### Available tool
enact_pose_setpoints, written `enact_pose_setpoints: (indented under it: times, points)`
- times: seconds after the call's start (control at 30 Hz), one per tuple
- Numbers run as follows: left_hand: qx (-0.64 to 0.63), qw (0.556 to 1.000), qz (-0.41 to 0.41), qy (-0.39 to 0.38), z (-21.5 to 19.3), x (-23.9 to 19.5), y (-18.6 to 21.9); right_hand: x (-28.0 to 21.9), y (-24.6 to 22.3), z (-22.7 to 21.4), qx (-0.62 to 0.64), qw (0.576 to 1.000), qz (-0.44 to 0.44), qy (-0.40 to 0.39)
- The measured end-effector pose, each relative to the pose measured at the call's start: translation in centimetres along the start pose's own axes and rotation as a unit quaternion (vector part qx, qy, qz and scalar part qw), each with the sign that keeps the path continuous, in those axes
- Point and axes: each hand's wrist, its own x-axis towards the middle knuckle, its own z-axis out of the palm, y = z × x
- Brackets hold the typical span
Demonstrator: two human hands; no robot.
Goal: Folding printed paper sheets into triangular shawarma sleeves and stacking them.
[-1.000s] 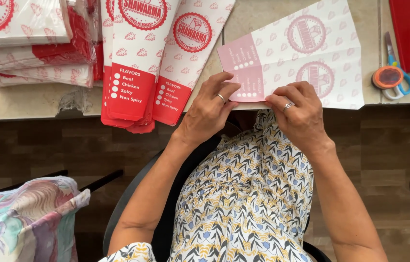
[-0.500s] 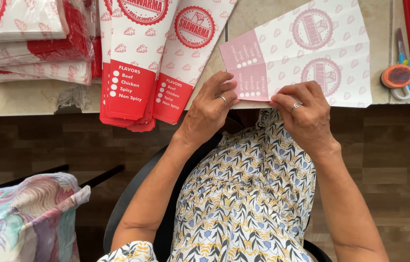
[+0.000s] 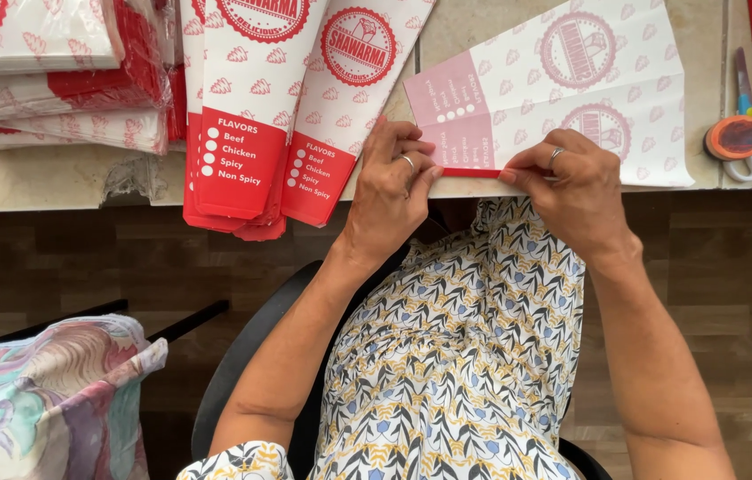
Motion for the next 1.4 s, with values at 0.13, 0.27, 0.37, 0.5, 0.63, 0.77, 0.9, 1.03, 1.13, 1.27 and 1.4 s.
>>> enact_pose_setpoints:
  times: [0.13,0.27,0.37,0.5,0.63,0.77,0.9,1.03,1.13,1.27,1.4]
  points:
    - [-0.039,0.998,-0.039,-0.001,0.6,0.1,-0.7,0.7,-0.5,-0.6,0.037,0.998,0.032,-0.031]
    - [-0.051,0.997,-0.06,-0.008,0.1,0.5,-0.2,1.3,-1.2,-1.0,0.058,0.994,0.072,-0.052]
    - [-0.046,0.997,-0.056,-0.016,-0.1,0.6,-0.3,1.6,-1.7,-1.3,0.054,0.994,0.074,-0.06]
    - [-0.041,0.997,-0.059,-0.016,-0.1,0.9,0.0,2.1,-2.0,-1.6,0.056,0.993,0.078,-0.07]
    - [-0.045,0.997,-0.064,-0.011,-0.3,0.9,0.9,2.1,-1.0,-1.4,0.035,0.994,0.056,-0.087]
    - [-0.055,0.997,-0.046,-0.012,-1.3,1.8,2.1,2.1,-0.5,-1.3,-0.005,0.994,0.042,-0.099]
    - [0.042,0.997,0.059,-0.027,0.7,-0.1,1.5,2.0,-0.3,-1.2,-0.011,0.993,0.048,-0.103]
    - [0.169,0.958,0.228,-0.05,0.6,-0.2,3.5,1.8,-0.3,-0.9,-0.029,0.996,0.022,-0.087]
    - [0.287,0.93,0.216,-0.08,0.6,-0.6,4.7,1.4,-0.2,-0.4,-0.06,0.996,0.015,-0.064]
    - [0.377,0.896,0.197,-0.125,1.0,-0.5,4.5,1.6,-0.1,0.0,-0.094,0.995,-0.021,-0.027]
    - [0.412,0.879,0.21,-0.119,1.0,-0.3,4.3,1.2,0.5,0.0,-0.121,0.99,-0.065,-0.013]
